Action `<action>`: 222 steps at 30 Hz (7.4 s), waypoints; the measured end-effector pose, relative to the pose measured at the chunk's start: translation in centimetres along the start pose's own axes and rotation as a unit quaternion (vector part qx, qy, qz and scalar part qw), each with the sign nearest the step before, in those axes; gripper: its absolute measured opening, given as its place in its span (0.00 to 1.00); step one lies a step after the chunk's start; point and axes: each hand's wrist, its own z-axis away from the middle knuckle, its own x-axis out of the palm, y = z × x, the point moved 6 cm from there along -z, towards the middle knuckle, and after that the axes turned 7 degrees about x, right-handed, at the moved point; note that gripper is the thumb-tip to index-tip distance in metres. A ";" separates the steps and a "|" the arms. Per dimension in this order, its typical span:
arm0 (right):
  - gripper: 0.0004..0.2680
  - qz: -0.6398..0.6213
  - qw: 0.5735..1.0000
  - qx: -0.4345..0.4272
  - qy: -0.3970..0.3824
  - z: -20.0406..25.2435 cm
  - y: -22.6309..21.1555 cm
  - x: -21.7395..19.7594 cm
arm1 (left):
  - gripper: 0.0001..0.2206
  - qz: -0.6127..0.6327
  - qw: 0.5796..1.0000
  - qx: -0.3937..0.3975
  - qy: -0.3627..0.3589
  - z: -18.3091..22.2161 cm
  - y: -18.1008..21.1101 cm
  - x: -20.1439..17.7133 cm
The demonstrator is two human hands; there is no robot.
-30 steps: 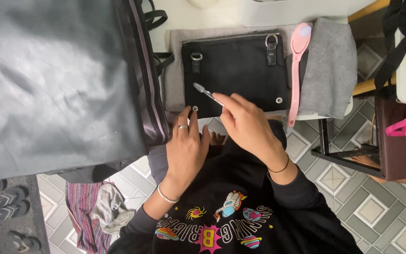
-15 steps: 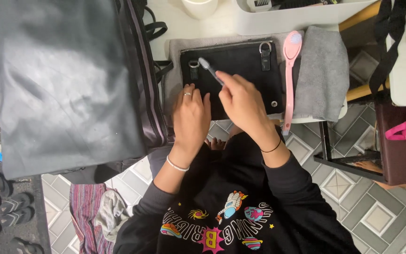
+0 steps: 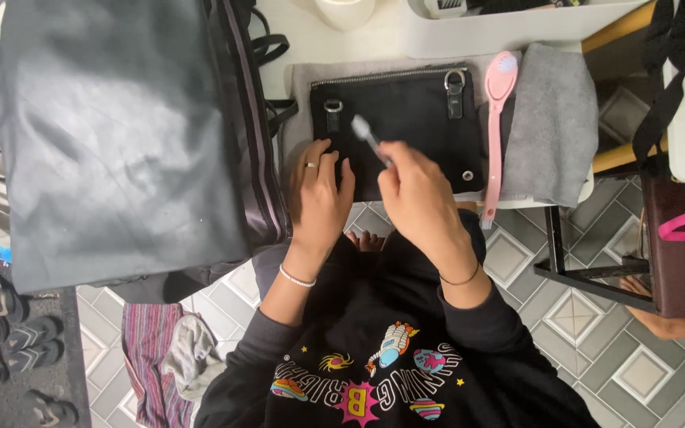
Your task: A person is using a small brush to clean the surface and seams of a black bag.
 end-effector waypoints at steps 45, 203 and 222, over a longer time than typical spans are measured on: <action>0.15 0.101 0.994 0.017 0.041 3.1 3.0 -5.9 | 0.47 0.035 0.998 -0.056 -0.019 2.7 1.2 -0.3; 0.16 0.096 0.972 0.041 0.212 9.4 6.2 -3.5 | 0.23 -0.017 0.993 0.108 -0.042 4.0 1.8 0.3; 0.15 0.114 0.965 0.083 0.223 5.9 5.6 -4.2 | 0.23 -0.023 0.994 0.098 -0.044 4.3 1.7 0.7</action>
